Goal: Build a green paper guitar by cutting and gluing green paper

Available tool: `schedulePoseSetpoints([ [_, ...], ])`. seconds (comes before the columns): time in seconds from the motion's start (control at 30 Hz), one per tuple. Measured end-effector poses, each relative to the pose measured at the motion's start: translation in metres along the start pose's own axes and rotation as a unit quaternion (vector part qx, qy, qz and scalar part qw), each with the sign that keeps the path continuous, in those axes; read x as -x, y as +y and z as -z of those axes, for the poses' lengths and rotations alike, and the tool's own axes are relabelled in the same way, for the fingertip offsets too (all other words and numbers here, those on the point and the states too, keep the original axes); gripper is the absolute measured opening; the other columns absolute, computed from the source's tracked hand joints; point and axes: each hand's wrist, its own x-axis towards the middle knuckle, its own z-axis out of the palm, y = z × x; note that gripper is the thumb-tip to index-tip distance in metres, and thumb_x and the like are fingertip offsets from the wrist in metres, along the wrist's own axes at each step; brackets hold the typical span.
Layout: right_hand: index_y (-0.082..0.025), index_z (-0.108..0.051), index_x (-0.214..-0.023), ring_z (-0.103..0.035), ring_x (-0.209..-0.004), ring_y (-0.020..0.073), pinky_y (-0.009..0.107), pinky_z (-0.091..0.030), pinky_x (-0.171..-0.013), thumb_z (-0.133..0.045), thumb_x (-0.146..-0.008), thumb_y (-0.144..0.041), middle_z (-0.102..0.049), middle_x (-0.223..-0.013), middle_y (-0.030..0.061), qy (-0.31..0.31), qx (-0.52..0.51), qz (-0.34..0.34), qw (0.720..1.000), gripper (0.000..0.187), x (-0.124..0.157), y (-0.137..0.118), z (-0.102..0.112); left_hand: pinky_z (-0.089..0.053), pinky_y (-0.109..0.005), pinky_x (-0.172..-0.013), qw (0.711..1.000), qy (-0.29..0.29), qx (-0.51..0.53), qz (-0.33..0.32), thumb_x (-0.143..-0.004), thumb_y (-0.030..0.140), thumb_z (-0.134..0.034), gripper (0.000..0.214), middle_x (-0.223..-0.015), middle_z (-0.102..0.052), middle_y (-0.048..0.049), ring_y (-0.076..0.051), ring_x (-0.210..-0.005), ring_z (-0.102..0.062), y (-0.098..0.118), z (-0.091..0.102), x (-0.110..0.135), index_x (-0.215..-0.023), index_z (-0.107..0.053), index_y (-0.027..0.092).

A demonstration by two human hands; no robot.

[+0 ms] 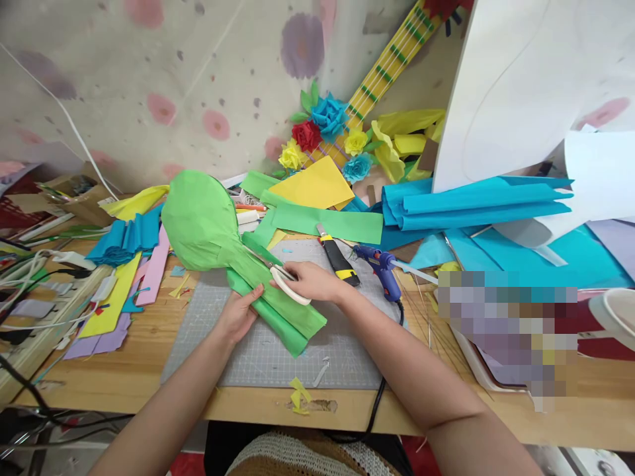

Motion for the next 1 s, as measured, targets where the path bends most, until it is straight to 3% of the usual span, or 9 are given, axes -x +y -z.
schedulePoseSetpoints([
  [0.23, -0.018, -0.049, -0.070, -0.042, -0.057, 0.0121, 0.026, -0.027, -0.053, -0.047, -0.081, -0.063, -0.052, -0.065, 0.0006, -0.035, 0.106, -0.027, 0.993, 0.046, -0.001, -0.007, 0.015, -0.048, -0.035, -0.096, 1.000, 0.005, 0.021, 0.008, -0.055, 0.023, -0.084, 0.045, -0.104, -0.071, -0.0047, -0.021, -0.099, -0.065, -0.002, 0.002, -0.004, -0.097, -0.069, 0.020],
  [0.6, -0.019, -0.046, -0.073, -0.046, -0.065, 0.0146, 0.026, -0.030, -0.057, -0.037, -0.082, -0.069, -0.054, -0.074, 0.0026, -0.065, 0.083, -0.035, 0.994, 0.051, -0.011, -0.020, 0.018, -0.041, -0.038, -0.104, 0.999, 0.005, 0.042, -0.011, -0.058, 0.020, -0.082, 0.046, -0.104, -0.071, -0.0052, -0.020, -0.100, -0.065, -0.005, 0.003, -0.007, -0.101, -0.068, 0.017],
  [1.0, -0.018, -0.050, -0.074, -0.043, -0.064, 0.0147, 0.027, -0.031, -0.056, -0.040, -0.079, -0.070, -0.050, -0.070, 0.0012, -0.089, 0.026, -0.032, 0.995, 0.054, -0.019, -0.008, 0.018, -0.041, -0.037, -0.105, 0.998, 0.014, 0.048, -0.026, -0.056, 0.020, -0.083, 0.047, -0.105, -0.071, -0.0038, -0.019, -0.097, -0.066, -0.007, 0.002, -0.008, -0.101, -0.068, 0.019],
])
